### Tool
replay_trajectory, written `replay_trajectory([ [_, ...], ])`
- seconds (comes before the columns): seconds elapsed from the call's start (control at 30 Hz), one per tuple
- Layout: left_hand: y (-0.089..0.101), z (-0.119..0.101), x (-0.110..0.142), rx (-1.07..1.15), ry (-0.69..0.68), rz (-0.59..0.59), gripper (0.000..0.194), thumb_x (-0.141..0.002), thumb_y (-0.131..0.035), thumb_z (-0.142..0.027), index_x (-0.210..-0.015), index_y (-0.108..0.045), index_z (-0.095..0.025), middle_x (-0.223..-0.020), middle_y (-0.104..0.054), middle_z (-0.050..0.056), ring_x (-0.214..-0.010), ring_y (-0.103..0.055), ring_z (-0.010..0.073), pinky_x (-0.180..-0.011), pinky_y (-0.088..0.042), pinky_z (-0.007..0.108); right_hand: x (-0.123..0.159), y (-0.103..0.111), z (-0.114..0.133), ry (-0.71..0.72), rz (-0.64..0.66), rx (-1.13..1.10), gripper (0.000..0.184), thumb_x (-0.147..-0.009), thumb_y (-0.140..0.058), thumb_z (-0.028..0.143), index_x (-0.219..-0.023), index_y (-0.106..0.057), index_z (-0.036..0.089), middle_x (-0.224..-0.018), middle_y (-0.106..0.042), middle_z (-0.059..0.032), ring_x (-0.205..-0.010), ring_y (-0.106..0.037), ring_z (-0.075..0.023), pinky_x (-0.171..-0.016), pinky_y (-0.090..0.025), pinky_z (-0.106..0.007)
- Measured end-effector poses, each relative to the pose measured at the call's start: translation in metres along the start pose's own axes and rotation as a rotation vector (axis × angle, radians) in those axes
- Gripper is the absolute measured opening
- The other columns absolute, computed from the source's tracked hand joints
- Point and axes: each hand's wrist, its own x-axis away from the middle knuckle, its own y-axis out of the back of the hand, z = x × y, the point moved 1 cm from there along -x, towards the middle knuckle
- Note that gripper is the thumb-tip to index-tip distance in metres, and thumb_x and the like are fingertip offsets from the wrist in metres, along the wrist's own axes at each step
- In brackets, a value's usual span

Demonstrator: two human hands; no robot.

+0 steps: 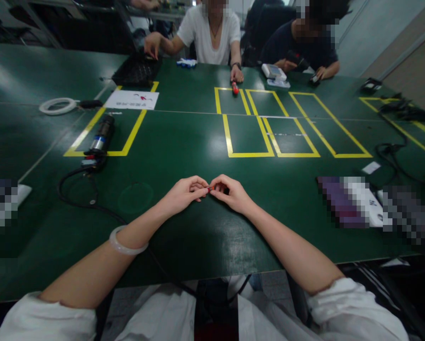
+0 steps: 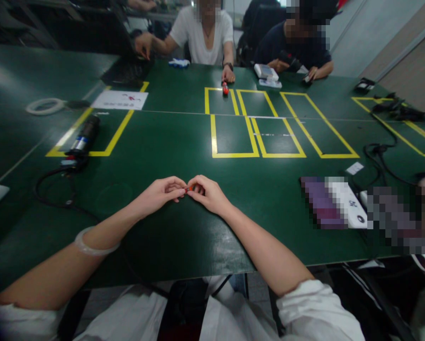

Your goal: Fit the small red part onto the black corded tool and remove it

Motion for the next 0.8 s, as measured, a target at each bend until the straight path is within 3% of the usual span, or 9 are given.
replay_trajectory([
  [0.13,-0.001,0.001,0.0,-0.003,-0.049,-0.007,0.033,-0.075,-0.073,-0.038,-0.094,-0.059,-0.016,-0.089,-0.064,0.006,-0.079,-0.062,0.0165,-0.069,-0.051,0.031,0.0,-0.001,-0.003,-0.037,-0.009,-0.01,0.021,-0.085,-0.066,0.028,-0.103,-0.06,0.019,-0.085,-0.063,-0.0006,-0.072,-0.058,-0.0118,-0.065,-0.045,-0.025],
  [0.27,0.001,0.001,0.0,-0.074,-0.085,-0.005,0.033,-0.077,-0.071,-0.042,-0.094,-0.059,-0.016,-0.09,-0.065,0.006,-0.08,-0.063,0.0171,-0.07,-0.05,0.03,0.0,0.0,-0.004,-0.021,-0.008,0.016,0.015,-0.085,-0.066,0.026,-0.098,-0.063,0.018,-0.087,-0.064,-0.0012,-0.073,-0.058,-0.0117,-0.067,-0.046,-0.025],
  [0.4,0.02,0.0,-0.003,-0.26,-0.133,-0.088,0.038,-0.085,-0.06,-0.05,-0.102,-0.063,-0.017,-0.096,-0.068,0.008,-0.087,-0.064,0.0197,-0.076,-0.05,0.032,0.0,0.002,-0.002,-0.051,-0.016,0.032,0.015,-0.085,-0.066,0.026,-0.097,-0.064,0.019,-0.084,-0.063,-0.0004,-0.071,-0.057,-0.0116,-0.066,-0.045,-0.025],
  [0.47,0.042,0.001,-0.004,-0.385,-0.149,-0.221,0.039,-0.088,-0.057,-0.051,-0.107,-0.063,-0.017,-0.101,-0.068,0.008,-0.091,-0.063,0.0207,-0.081,-0.049,0.033,0.0,0.002,-0.002,-0.066,-0.013,0.035,0.015,-0.085,-0.066,0.026,-0.098,-0.064,0.018,-0.081,-0.062,0.0002,-0.07,-0.056,-0.0113,-0.066,-0.045,-0.025],
  [0.57,0.087,0.005,-0.001,-0.668,-0.135,-0.514,0.041,-0.089,-0.055,-0.048,-0.113,-0.063,-0.016,-0.111,-0.065,0.011,-0.1,-0.061,0.0243,-0.09,-0.047,0.037,-0.001,0.003,-0.001,-0.073,-0.002,0.035,0.016,-0.085,-0.066,0.026,-0.098,-0.064,0.018,-0.079,-0.06,0.0009,-0.068,-0.055,-0.0108,-0.065,-0.044,-0.025],
  [0.67,0.139,0.012,0.011,-0.997,-0.039,-0.814,0.053,-0.088,-0.056,-0.046,-0.128,-0.056,-0.011,-0.129,-0.056,0.018,-0.122,-0.049,0.0343,-0.102,-0.04,0.048,-0.001,0.003,0.0,-0.067,0.003,0.032,0.016,-0.084,-0.066,0.026,-0.098,-0.064,0.018,-0.08,-0.06,0.0007,-0.068,-0.055,-0.0108,-0.065,-0.044,-0.025],
  [0.73,0.169,0.019,0.022,-1.088,0.073,-0.931,0.067,-0.087,-0.056,-0.05,-0.139,-0.046,-0.009,-0.143,-0.046,0.022,-0.129,-0.042,0.039,-0.105,-0.036,0.055,-0.001,0.004,0.0,-0.066,0.006,0.037,0.015,-0.085,-0.066,0.025,-0.098,-0.064,0.018,-0.081,-0.061,0.0004,-0.069,-0.055,-0.011,-0.066,-0.044,-0.025],
  [0.8,0.193,0.025,0.033,-1.109,0.225,-0.954,0.081,-0.084,-0.055,-0.06,-0.144,-0.039,-0.008,-0.148,-0.039,0.023,-0.129,-0.04,0.0415,-0.103,-0.036,0.058,-0.001,0.004,0.0,-0.07,0.01,0.046,0.015,-0.085,-0.066,0.026,-0.098,-0.064,0.018,-0.081,-0.062,0.0004,-0.07,-0.056,-0.0111,-0.066,-0.044,-0.025],
])
